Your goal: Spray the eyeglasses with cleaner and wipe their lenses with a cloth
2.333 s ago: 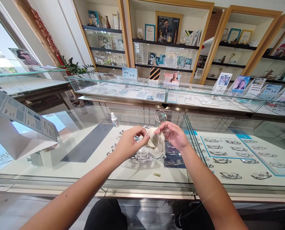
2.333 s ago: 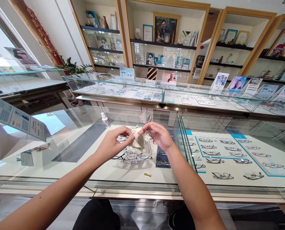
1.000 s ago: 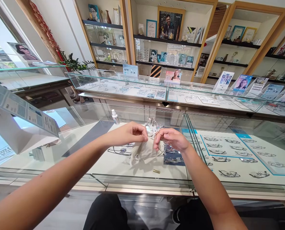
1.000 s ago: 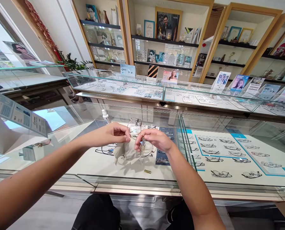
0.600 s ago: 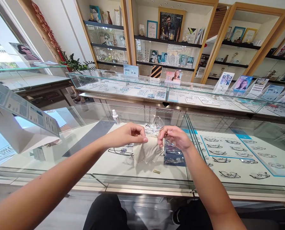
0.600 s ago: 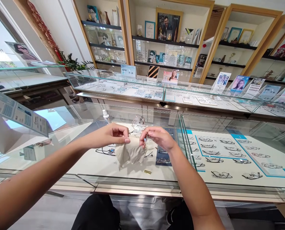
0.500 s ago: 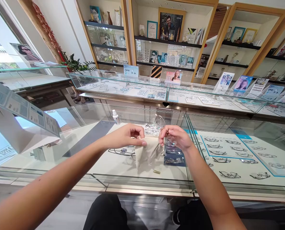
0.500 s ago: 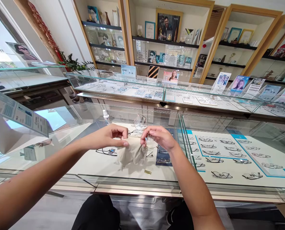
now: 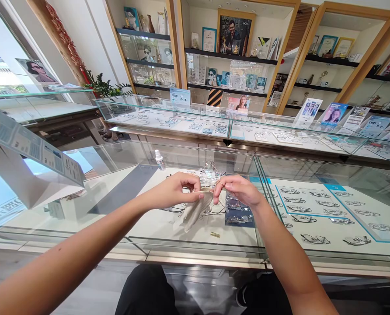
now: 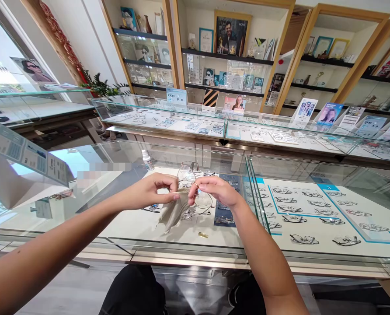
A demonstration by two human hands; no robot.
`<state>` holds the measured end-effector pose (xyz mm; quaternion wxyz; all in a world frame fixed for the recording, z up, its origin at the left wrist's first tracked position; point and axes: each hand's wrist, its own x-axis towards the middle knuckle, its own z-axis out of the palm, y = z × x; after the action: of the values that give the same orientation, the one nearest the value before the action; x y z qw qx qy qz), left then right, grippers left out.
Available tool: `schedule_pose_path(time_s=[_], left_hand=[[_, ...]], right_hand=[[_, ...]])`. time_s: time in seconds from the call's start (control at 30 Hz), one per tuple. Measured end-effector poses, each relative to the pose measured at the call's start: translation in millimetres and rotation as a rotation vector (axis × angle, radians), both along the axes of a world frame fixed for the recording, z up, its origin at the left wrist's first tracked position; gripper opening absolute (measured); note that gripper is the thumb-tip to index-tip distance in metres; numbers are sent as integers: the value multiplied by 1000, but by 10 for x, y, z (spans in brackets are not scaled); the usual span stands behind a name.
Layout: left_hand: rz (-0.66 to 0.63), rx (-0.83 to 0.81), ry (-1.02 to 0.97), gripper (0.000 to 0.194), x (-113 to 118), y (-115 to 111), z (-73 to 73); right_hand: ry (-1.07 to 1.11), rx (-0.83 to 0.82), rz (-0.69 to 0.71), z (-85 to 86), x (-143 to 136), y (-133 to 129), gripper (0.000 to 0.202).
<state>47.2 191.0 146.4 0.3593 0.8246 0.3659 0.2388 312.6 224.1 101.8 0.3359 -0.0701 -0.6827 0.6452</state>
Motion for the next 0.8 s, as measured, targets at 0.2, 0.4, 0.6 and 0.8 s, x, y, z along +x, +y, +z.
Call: schedule_pose_path(time_s=[0.2,0.4,0.6,0.8], left_hand=[[3,-82,-50,39,53,12,-88],[-3,-68,-51,41,82,4,-66],[-1,14,-31,42,35,5,-63],[54,37,-96,36,11,6,-102]], right_hand=[[-40,32,60,-32,-43,-13,38],[-12,-1,41,-46,-39,-2,36],[4,-46,-31,-11,28,9,37],[5,-61,-44,-21,38,15,35]])
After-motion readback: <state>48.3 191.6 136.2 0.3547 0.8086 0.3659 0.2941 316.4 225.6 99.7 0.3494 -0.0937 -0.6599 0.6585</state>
